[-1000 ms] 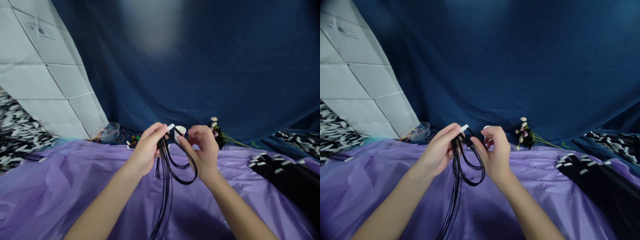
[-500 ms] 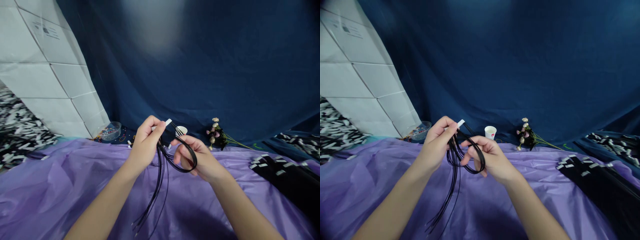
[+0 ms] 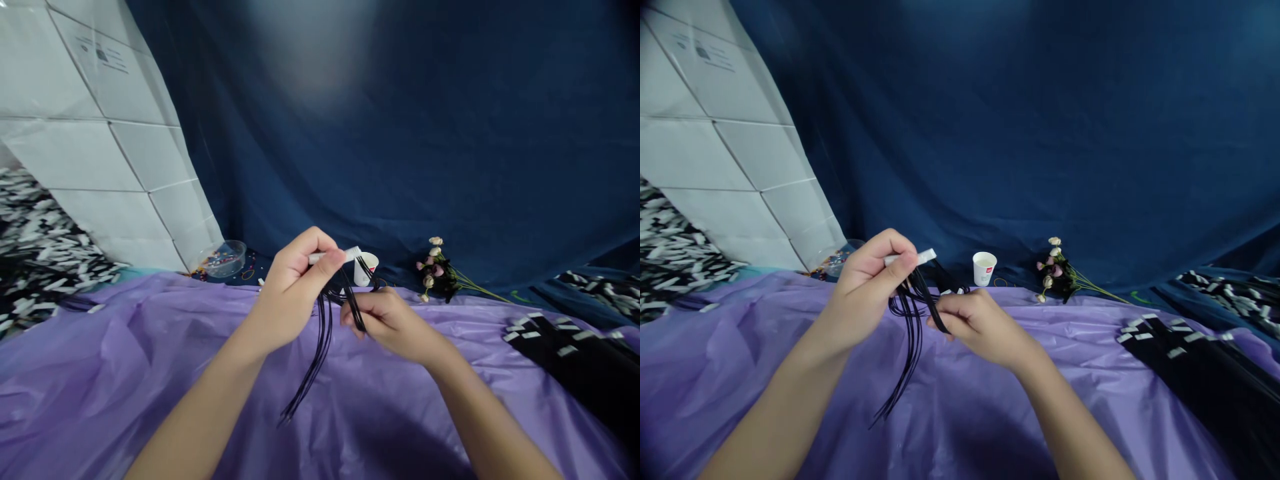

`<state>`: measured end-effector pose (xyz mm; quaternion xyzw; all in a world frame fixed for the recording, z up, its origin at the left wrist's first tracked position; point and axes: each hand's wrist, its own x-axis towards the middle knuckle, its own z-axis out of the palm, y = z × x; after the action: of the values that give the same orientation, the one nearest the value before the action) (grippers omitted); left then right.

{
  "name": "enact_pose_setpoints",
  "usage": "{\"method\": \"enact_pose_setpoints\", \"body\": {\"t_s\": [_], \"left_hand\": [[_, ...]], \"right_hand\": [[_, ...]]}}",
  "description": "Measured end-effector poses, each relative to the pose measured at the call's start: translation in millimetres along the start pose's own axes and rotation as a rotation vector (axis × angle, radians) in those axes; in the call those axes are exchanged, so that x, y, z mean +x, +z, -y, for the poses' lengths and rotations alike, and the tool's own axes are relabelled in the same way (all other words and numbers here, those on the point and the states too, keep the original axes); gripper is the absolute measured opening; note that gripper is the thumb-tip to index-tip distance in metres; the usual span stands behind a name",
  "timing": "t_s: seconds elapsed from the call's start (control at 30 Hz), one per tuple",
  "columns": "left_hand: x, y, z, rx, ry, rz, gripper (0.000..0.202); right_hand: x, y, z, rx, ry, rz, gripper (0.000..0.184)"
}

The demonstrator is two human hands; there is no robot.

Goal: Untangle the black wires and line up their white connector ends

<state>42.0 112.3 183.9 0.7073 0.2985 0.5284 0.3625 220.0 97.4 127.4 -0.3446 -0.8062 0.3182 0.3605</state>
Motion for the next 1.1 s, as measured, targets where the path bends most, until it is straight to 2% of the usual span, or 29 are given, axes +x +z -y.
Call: {"method": "enact_pose_setpoints", "body": {"t_s": [0.1,0.17,0.27,0.4,0.53,0.67,0.73,0.83,1.0,1.1], "left_hand": [[-2,3.9,-1,0.055,0.04,0.014,0.024],[-3,6.7,0,0.083,0.049,0.025,0.023],[-5,10.2,1,0.099,0.043,0.053,0.023],[-6,13.2,1,0.053,0.008,0.069,0.022],[-3,12.9,3,0.008,-0.021,0.046,0.023],[-1,10.7,7,-0.028,-0.002,0.008,0.025],[0,9.7,9,-0.057,-0.01,-0.002,0.025],[3,8.2,13,-0.103,-0.033,-0.043,0.023],[10,6.8,21,-0.195,-0.08,-0.101,0.02],[13,7.5,24,-0.255,-0.132,-0.098,0.02]], "right_hand": [[1,0,1,-0.121,0.018,-0.001,0.017],[1,2,3,-0.092,0.034,0.029,0.013],[1,9,7,0.185,0.029,0.118,0.013],[2,23,7,0.582,0.114,0.193,0.018],[3,29,2,0.715,0.149,0.137,0.023],[5,28,1,0.843,0.197,0.021,0.052],[7,27,3,0.867,0.192,-0.045,0.06],[8,27,8,0.913,0.212,-0.105,0.058],[10,31,14,1.107,0.382,-0.164,0.048],[10,35,13,1.188,0.419,-0.196,0.046]]}}
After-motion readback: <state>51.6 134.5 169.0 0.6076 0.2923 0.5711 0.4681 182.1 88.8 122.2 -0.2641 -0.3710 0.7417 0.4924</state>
